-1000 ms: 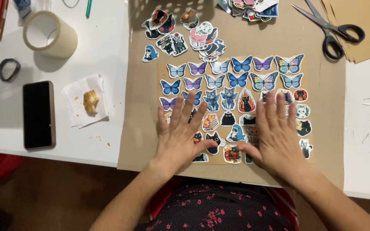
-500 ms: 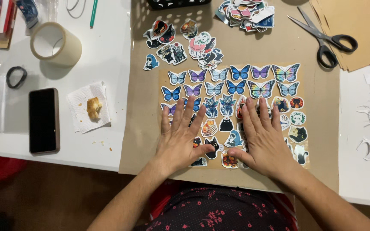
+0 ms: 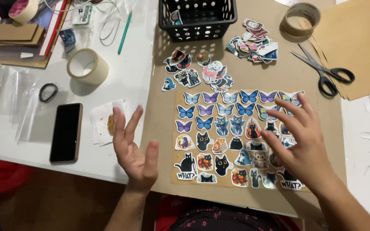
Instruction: The person arranges various stickers, including butterflies and cats, on a sheet of brown paper. They use scissors to cut a piece of tape and apply it to the paper, then continue to place and adjust the stickers by hand.
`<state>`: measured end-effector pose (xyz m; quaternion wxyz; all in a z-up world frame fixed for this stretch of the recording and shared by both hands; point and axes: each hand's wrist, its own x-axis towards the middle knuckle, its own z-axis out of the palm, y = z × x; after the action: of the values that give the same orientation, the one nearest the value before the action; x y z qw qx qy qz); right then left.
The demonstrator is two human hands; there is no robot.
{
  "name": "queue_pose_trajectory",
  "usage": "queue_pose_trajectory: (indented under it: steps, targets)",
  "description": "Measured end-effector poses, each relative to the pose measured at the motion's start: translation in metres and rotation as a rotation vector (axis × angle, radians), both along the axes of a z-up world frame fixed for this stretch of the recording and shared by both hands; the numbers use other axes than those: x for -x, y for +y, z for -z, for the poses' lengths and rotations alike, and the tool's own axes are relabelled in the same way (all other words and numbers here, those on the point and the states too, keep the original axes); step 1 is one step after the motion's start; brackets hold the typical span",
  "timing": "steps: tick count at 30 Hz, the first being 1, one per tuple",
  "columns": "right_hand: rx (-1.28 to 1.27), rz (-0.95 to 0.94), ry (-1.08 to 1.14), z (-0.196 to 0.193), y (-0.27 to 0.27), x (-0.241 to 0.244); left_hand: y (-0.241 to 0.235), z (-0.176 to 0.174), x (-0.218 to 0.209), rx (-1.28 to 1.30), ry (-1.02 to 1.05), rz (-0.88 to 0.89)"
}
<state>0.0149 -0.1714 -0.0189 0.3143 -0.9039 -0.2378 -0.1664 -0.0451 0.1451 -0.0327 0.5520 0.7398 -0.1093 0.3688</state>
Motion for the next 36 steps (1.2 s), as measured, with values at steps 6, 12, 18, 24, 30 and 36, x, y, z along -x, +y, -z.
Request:
queue_pose_trajectory:
  steps: [6, 12, 18, 24, 30, 36]
  targets:
    - [0.09, -0.187, 0.14, 0.012, 0.036, -0.064, 0.008, -0.008, -0.089, -0.401, 0.1, -0.281]
    - [0.181, -0.147, -0.074, 0.049, 0.063, -0.153, 0.011, 0.043, -0.141, -0.631, 0.026, -0.338]
    - [0.256, -0.123, 0.32, 0.024, 0.099, -0.207, 0.023, 0.048, -0.139, -0.828, 0.101, -0.447]
    - [0.281, 0.0, 0.338, 0.052, 0.089, -0.225, 0.03, 0.048, -0.133, -0.854, 0.148, -0.488]
    - [0.151, 0.025, 0.404, 0.03, 0.088, -0.203, 0.026, 0.041, -0.127, -0.906, 0.237, -0.526]
    - [0.308, 0.021, 0.438, 0.049, 0.095, -0.214, 0.025, 0.039, -0.127, -0.913, 0.246, -0.536]
